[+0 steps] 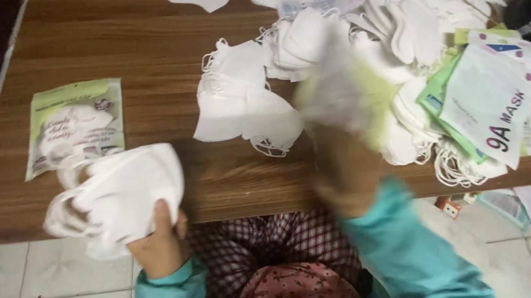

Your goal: Manually picking up individual face masks, inspecting them, and placing them into plastic packaging bags.

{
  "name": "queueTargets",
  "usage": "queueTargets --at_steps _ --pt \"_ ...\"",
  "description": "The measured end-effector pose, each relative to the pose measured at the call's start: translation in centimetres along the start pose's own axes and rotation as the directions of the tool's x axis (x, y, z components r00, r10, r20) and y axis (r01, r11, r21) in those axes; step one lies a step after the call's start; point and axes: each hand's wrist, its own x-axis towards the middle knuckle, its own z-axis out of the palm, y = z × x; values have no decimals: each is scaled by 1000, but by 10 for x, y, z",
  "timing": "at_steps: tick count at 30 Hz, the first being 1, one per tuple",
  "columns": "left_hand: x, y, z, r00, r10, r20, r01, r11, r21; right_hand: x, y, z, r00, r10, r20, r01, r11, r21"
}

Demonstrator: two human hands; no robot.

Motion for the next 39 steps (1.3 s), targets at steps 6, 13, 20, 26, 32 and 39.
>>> queueTargets --at_steps 6,13,20,26,32,39 --pt "-22 47 -13 972 232 -16 -233 968 -95 -1 -116 115 970 -236 49 206 918 337" --pt "-28 25 -14 998 59 -28 -56 992 111 -42 -72 132 715 -211 666 -695 -112 711" --pt "-48 -28 36 705 -261 659 54 947 317 -71 -15 73 771 43 636 -565 -416 713" --pt "-19 -30 59 625 -44 779 -475 771 424 -85 38 44 622 481 618 -574 -257 777" --pt "-15 -59 97 743 43 668 -633 370 680 -89 50 46 571 569 592 -516 -312 798" --pt "-3 -112 71 745 140 652 -663 260 702 -62 19 74 696 172 697 -505 -573 645"
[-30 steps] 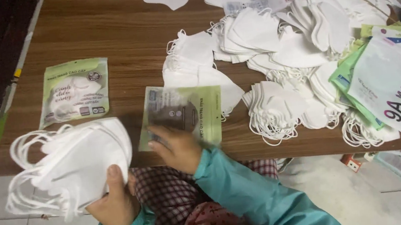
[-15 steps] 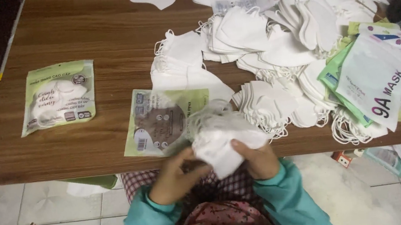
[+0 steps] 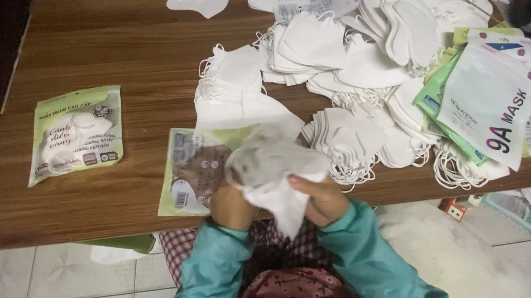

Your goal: Manually picking up individual face masks, inspecting them, and placing them into plastic packaging bags.

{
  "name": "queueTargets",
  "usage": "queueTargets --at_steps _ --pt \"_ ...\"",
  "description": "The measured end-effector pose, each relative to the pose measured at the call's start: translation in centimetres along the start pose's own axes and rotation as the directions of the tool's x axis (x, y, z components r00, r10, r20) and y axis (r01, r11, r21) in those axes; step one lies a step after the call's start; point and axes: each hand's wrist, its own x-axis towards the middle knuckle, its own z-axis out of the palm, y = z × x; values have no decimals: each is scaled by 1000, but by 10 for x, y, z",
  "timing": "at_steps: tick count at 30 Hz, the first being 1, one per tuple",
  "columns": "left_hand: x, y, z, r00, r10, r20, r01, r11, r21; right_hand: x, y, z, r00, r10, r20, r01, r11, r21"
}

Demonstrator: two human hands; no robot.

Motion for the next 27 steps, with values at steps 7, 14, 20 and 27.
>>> queueTargets --at_steps 7,14,20,27 --pt "-19 -23 -12 977 35 -210 -85 968 -235 14 19 5 996 -24 -82 4 972 -236" --pt "-17 15 -54 904 39 -427 -199 920 -338 8 21 1 997 -79 -24 19 506 -862" --pt "-25 29 -64 913 194 -358 -290 928 -234 9 26 2 981 -168 -93 48 684 -727" --pt "-22 45 -85 872 329 -362 -368 929 -43 2 33 13 979 66 -194 -169 794 -584"
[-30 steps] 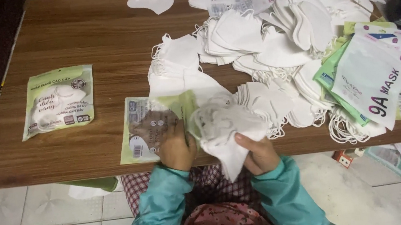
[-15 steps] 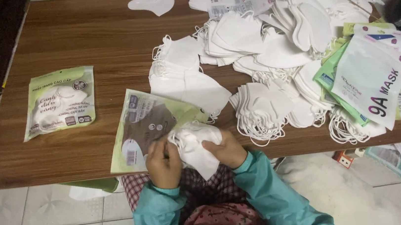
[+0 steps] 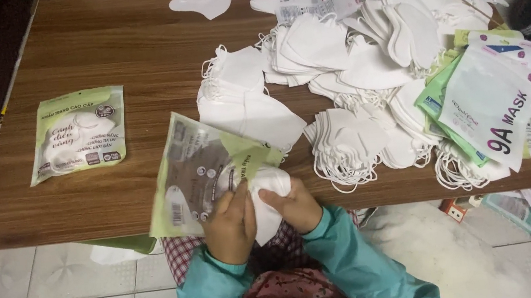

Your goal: Manually picking up individual face masks, inspecting them, and placing them into plastic packaging bags.

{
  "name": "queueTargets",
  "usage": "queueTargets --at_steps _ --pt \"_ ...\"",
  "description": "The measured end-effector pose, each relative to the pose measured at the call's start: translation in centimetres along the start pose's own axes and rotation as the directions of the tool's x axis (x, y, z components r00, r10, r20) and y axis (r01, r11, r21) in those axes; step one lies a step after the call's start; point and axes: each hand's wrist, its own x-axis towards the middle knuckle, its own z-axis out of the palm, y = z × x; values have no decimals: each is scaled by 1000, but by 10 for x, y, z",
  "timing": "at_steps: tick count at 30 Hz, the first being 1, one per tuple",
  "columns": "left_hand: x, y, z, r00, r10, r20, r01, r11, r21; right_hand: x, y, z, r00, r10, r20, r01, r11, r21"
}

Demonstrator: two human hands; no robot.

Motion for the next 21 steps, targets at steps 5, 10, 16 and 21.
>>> queueTargets --at_steps 5,10,16,21 --pt "-4 19 -6 997 -31 75 34 998 -44 5 10 -4 998 -12 61 -2 975 222" --pt "-5 17 -8 990 -1 138 12 997 -75 -2 15 17 983 37 -180 56 870 489" --pt "-22 33 9 972 154 179 -158 987 7 -2 33 13 974 -167 -151 165 986 -27" --pt "-45 55 11 957 83 278 -62 995 -81 0 33 7 978 -165 -129 161 986 -35"
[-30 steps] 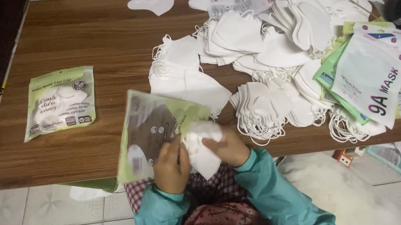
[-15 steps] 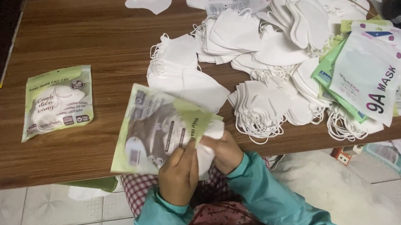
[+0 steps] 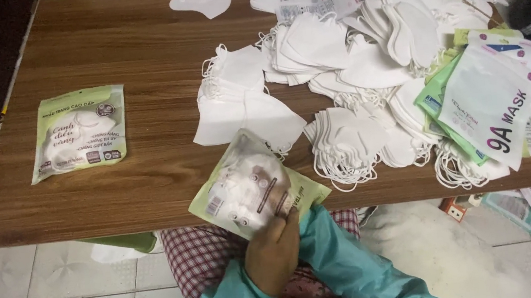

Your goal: Manually picking up individual face masks, inspecting them, and placing them into plastic packaging bags.

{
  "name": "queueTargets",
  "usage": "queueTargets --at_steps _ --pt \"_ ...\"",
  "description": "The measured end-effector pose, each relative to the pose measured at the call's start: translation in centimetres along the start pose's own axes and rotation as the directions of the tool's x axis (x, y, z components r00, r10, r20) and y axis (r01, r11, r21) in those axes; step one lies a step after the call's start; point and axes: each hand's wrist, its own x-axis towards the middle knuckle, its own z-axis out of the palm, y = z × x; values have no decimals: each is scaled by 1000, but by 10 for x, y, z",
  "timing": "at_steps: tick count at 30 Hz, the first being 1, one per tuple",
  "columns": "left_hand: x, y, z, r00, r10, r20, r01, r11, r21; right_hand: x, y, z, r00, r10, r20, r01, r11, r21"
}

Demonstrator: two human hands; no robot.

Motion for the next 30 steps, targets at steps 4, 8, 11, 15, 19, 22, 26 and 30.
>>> queueTargets --at_steps 4,8,11,15,19,22,26,30 --pt "12 -20 -52 996 -47 70 71 913 -401 6 0 -9 1000 -2 20 2 1000 -10" --pt "9 -78 -79 938 -292 -186 260 949 -178 13 -1 -17 999 -4 42 5 1000 -19" --pt "2 -105 -88 806 -566 174 580 697 -422 12 -4 -21 998 0 69 1 1000 -25" --pt "-43 -130 -56 619 -477 623 746 112 -656 13 -9 -21 993 9 119 -4 999 -37" --pt "-41 -140 -76 576 -574 582 783 184 -594 16 -9 -17 983 28 181 -19 998 -55" --pt "-25 -151 -119 500 -801 329 846 369 -385 21 -10 -14 974 39 223 -25 998 -65" --pt "17 -195 -154 835 -437 -336 356 893 -276 20 -18 -13 968 41 248 -10 992 -125" --pt "68 -260 -148 895 94 -436 104 906 410 10 -13 -7 954 39 298 31 974 -226"
